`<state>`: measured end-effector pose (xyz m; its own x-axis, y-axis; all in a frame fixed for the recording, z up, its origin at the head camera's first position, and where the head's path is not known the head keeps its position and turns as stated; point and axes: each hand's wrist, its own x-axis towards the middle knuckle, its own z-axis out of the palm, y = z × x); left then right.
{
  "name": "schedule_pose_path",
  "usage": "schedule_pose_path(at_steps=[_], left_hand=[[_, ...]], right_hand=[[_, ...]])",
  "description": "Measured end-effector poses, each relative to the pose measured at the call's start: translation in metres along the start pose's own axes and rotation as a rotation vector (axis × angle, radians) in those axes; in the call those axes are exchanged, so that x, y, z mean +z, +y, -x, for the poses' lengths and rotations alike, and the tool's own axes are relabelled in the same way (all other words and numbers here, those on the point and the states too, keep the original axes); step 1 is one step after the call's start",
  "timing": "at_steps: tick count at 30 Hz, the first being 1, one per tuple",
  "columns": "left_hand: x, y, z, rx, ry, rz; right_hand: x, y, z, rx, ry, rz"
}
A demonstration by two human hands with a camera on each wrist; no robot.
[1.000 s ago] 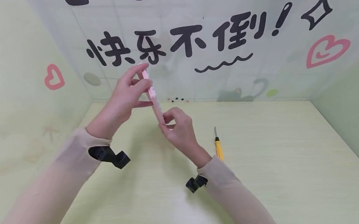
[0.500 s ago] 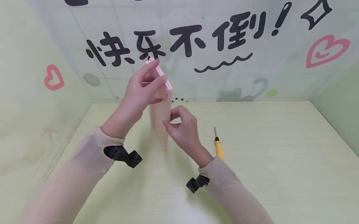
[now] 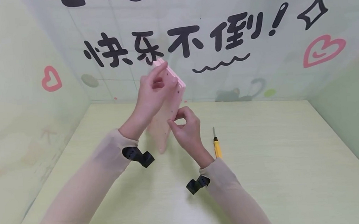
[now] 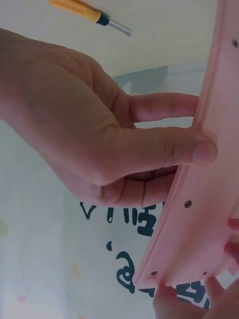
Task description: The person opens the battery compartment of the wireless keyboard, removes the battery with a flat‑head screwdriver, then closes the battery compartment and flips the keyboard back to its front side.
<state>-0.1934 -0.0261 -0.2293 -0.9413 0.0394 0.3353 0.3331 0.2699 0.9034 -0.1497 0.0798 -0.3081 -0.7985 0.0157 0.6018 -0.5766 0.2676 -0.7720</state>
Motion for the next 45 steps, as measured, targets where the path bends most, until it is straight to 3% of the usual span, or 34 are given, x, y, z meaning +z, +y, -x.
schedule_pose_path(at_steps=[3, 7, 14, 17, 23, 27, 34, 45], left_hand=[[0.006, -0.003, 0.001, 0.029, 0.026, -0.03], [0.013, -0.005, 0.001, 0.02, 0.042, -0.04], [0.023, -0.015, 0.001, -0.038, 0.046, -0.054], [0.027, -0.02, 0.003, -0.038, 0.016, -0.047], [0.028, -0.034, 0.008, -0.041, -0.068, -0.012], [0.025, -0.045, 0.011, -0.062, -0.054, 0.021], [0.015, -0.066, 0.02, -0.102, -0.034, 0.054], [-0.013, -0.102, 0.038, -0.259, -0.003, 0.119]], right_hand=[[0.001, 0.013, 0.0, 0.018, 0.019, -0.031], [0.003, 0.033, 0.002, 0.015, 0.05, -0.052], [0.003, 0.027, 0.005, 0.065, 0.072, -0.095], [0.005, 0.043, 0.005, 0.101, 0.101, -0.15], [0.004, 0.044, 0.005, 0.233, 0.147, -0.334], [0.002, 0.043, 0.004, 0.297, 0.16, -0.399], [-0.002, 0.045, 0.002, 0.33, 0.193, -0.469], [-0.004, 0.045, 0.002, 0.37, 0.194, -0.471]])
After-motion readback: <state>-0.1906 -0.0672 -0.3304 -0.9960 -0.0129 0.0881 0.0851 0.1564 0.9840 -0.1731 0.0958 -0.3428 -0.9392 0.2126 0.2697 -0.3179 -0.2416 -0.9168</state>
